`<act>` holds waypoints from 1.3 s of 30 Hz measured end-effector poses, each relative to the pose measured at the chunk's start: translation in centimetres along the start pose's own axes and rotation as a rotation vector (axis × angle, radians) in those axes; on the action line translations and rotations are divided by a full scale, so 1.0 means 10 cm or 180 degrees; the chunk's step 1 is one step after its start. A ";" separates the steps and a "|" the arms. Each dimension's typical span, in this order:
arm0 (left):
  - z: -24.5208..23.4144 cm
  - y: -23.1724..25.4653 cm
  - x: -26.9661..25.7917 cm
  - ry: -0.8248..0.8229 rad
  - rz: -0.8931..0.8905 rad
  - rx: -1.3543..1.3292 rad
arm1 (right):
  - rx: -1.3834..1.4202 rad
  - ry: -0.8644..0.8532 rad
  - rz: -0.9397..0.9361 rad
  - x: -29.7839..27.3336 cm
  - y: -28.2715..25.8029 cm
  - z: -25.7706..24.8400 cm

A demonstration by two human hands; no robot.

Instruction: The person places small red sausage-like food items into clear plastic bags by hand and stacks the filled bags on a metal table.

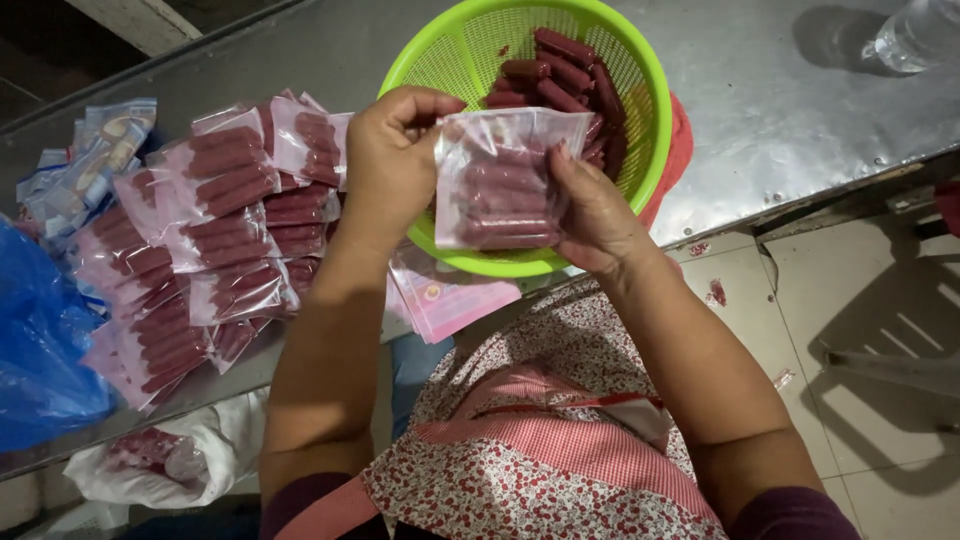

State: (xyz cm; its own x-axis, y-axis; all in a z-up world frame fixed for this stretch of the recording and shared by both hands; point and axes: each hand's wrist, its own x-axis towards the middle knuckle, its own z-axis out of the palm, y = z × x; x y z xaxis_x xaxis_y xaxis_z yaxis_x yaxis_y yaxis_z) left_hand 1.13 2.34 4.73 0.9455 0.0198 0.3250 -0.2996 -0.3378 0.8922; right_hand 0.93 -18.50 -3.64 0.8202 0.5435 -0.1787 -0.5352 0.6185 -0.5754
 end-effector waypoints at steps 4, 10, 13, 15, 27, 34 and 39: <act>0.00 -0.07 -0.05 0.0137 0.0458 0.0380 | -0.0132 0.0159 0.0124 -0.06 -0.06 0.04; -0.04 -0.11 -0.07 0.0074 0.0496 0.0591 | 0.0070 -0.0623 0.0189 -0.05 -0.05 0.01; -0.05 -0.12 -0.10 0.0268 0.0265 0.0415 | 0.0071 -0.0436 0.0053 -0.02 -0.04 0.01; -0.06 -0.18 -0.12 0.0369 -0.0299 -0.0233 | 0.0157 -0.0740 -0.0009 -0.08 -0.10 0.18; 0.25 -0.04 -0.62 -0.0296 -0.0603 -0.0314 | 0.0059 0.0419 -0.0741 -0.08 0.10 0.25; 0.54 -0.42 -0.50 0.0869 -0.0414 0.0211 | -0.0286 0.0664 -0.0987 0.04 0.25 0.20; 0.03 0.05 -0.54 0.0460 -0.0184 -0.0546 | -0.0813 -0.0184 -0.0910 -0.09 0.22 0.63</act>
State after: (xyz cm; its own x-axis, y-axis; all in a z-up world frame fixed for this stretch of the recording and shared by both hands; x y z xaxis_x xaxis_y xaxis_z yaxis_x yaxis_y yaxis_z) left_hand -4.07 1.82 3.29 0.9374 0.1734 0.3022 -0.2743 -0.1676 0.9469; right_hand -2.24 -14.07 0.29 0.9123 0.4053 0.0589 -0.2130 0.5924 -0.7770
